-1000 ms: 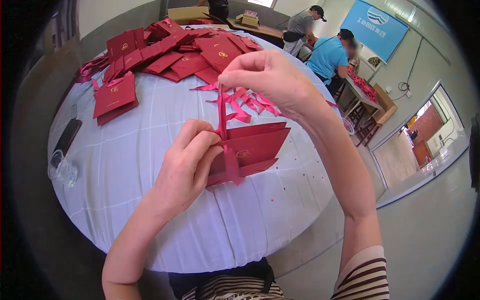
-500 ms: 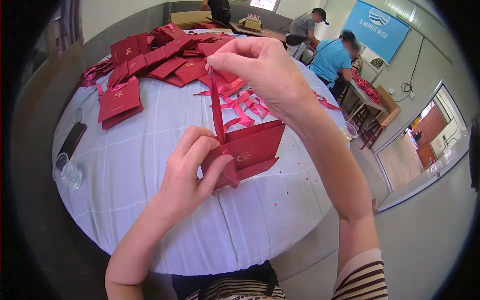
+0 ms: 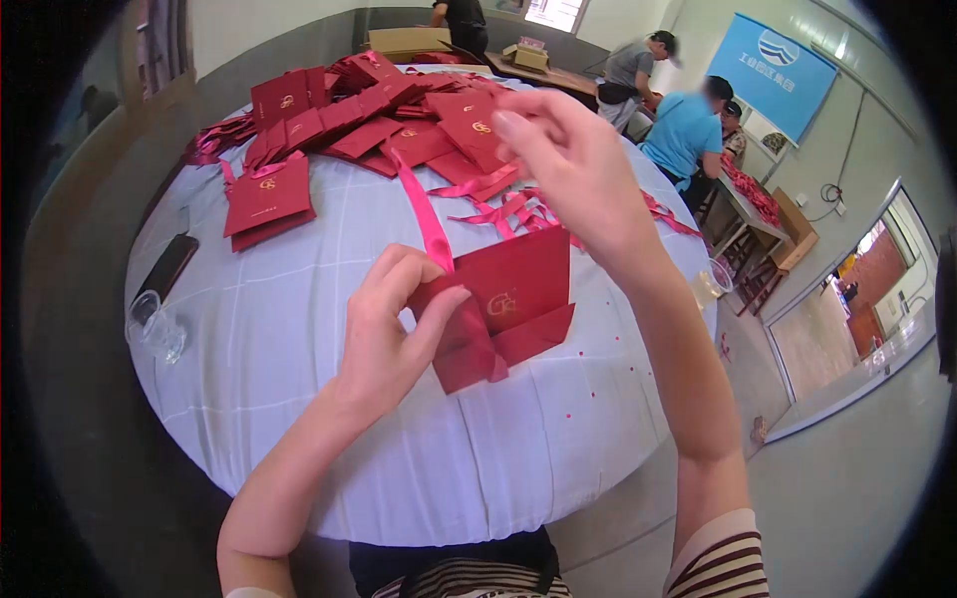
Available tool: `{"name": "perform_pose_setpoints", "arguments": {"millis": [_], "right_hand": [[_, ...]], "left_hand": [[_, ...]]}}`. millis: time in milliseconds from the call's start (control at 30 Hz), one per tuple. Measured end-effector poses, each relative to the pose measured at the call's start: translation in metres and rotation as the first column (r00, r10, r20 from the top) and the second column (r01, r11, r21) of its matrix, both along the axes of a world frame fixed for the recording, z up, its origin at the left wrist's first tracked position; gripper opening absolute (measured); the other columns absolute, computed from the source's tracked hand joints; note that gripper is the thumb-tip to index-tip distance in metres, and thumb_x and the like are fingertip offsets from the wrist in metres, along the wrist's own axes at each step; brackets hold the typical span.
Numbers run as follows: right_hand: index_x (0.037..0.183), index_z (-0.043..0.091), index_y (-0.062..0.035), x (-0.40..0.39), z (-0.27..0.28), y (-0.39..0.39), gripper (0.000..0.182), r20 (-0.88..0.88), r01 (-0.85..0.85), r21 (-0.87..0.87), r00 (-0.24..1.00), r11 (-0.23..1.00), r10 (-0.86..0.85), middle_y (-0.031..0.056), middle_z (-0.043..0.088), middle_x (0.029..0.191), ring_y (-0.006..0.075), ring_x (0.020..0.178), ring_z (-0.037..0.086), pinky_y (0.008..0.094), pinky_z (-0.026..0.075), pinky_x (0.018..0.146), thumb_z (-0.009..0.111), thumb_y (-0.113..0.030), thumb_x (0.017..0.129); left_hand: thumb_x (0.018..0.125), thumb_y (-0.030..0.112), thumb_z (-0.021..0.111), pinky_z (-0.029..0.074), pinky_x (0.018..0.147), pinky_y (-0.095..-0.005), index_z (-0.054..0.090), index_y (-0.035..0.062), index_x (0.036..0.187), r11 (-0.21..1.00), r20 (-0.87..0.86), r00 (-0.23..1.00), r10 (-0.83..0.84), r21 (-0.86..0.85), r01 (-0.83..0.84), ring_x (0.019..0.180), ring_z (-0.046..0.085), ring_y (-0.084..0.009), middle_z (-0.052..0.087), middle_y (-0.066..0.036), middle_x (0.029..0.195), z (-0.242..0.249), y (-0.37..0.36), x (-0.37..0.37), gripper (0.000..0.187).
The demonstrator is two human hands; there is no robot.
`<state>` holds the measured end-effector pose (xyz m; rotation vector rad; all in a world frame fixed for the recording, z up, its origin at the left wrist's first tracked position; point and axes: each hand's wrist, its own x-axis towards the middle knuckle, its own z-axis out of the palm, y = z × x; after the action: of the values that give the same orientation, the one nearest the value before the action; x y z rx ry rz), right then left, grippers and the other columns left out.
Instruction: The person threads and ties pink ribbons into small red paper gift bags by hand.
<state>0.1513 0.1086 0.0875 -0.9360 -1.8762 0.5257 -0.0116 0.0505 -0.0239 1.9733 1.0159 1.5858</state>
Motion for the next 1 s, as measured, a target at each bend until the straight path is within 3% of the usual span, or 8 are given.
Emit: {"name": "perform_pose_setpoints", "arguments": {"millis": [100,167,267,433,633,733,933,1000], "right_hand": [[0.098,0.061,0.0019,0.007,-0.027,-0.020,0.022,-0.083,-0.023,-0.064,0.996,0.998,0.018,0.0044,0.064,0.083,0.0059,0.072,0.057,0.0210,0.046,0.062,0.062,-0.018,0.089],[0.092,0.060,0.0010,0.008,-0.054,-0.036,0.017,0.094,-0.054,-0.170,0.993,0.984,0.070,0.0025,0.063,0.081,0.0049,0.069,0.054,0.0217,0.045,0.059,0.066,-0.014,0.086],[0.087,0.060,0.0010,0.000,-0.093,-0.046,0.013,0.292,0.011,0.151,0.955,0.988,-0.055,0.0061,0.061,0.076,0.0117,0.061,0.057,0.0259,0.046,0.055,0.068,-0.008,0.081],[0.087,0.060,0.0021,0.003,-0.122,-0.041,0.008,0.195,0.023,0.123,0.980,0.992,-0.047,0.0109,0.061,0.077,0.0178,0.060,0.059,0.0293,0.047,0.055,0.063,-0.005,0.084],[0.094,0.056,0.0032,0.010,-0.128,-0.048,0.009,0.154,0.002,-0.034,0.988,0.999,0.004,0.0142,0.059,0.078,0.0231,0.065,0.062,0.0337,0.048,0.057,0.058,-0.001,0.086],[0.096,0.054,0.0032,0.010,-0.129,-0.050,0.011,0.244,-0.049,0.130,0.970,0.990,0.016,0.0146,0.057,0.084,0.0255,0.075,0.063,0.0347,0.048,0.062,0.056,0.002,0.085],[0.099,0.055,0.0020,0.013,-0.133,-0.054,0.020,0.188,-0.082,-0.094,0.977,0.992,0.098,0.0145,0.053,0.095,0.0271,0.080,0.059,0.0342,0.047,0.068,0.053,0.004,0.079],[0.100,0.056,0.0015,0.023,-0.128,-0.050,0.023,0.366,-0.054,-0.287,0.917,0.957,0.161,0.0150,0.054,0.092,0.0271,0.077,0.057,0.0351,0.047,0.069,0.053,0.002,0.077]], "left_hand": [[0.080,0.004,0.068,0.043,0.059,-0.0259,0.056,-0.0033,0.082,0.987,0.149,0.986,0.074,-0.151,-0.051,0.066,0.051,-0.0121,0.053,-0.007,0.080,-0.004,0.010,-0.004,0.014],[0.080,0.005,0.068,0.043,0.060,-0.0262,0.056,-0.0030,0.082,0.980,0.155,0.982,0.105,-0.186,-0.076,0.067,0.051,-0.0115,0.054,-0.007,0.079,-0.010,0.018,-0.007,0.015],[0.080,0.009,0.069,0.044,0.062,-0.0269,0.057,-0.0027,0.083,0.960,0.171,0.979,0.113,-0.274,-0.063,0.070,0.051,-0.0112,0.055,-0.006,0.078,-0.018,0.024,-0.011,0.017],[0.087,0.017,0.064,0.040,0.050,-0.0235,0.059,0.0000,0.082,0.890,0.187,0.977,0.105,-0.456,-0.009,0.058,0.048,-0.0059,0.056,-0.001,0.067,-0.020,0.027,-0.012,0.018],[0.089,0.021,0.061,0.035,0.044,-0.0219,0.061,0.0011,0.083,0.866,0.149,0.983,0.106,-0.500,-0.017,0.053,0.046,-0.0039,0.055,0.001,0.065,-0.037,0.037,-0.016,0.021],[0.089,0.021,0.061,0.036,0.047,-0.0221,0.061,0.0004,0.083,0.832,0.129,0.981,0.147,-0.552,-0.052,0.057,0.046,-0.0041,0.056,0.001,0.066,-0.038,0.039,-0.018,0.022],[0.087,0.023,0.062,0.039,0.055,-0.0242,0.062,-0.0010,0.081,0.844,0.065,0.979,0.193,-0.519,-0.131,0.063,0.046,-0.0057,0.055,0.000,0.067,-0.047,0.044,-0.022,0.024],[0.088,0.023,0.062,0.039,0.056,-0.0230,0.062,0.0005,0.083,0.826,-0.014,0.979,0.201,-0.534,-0.178,0.063,0.047,-0.0052,0.055,0.002,0.068,-0.047,0.047,-0.029,0.023]]}}
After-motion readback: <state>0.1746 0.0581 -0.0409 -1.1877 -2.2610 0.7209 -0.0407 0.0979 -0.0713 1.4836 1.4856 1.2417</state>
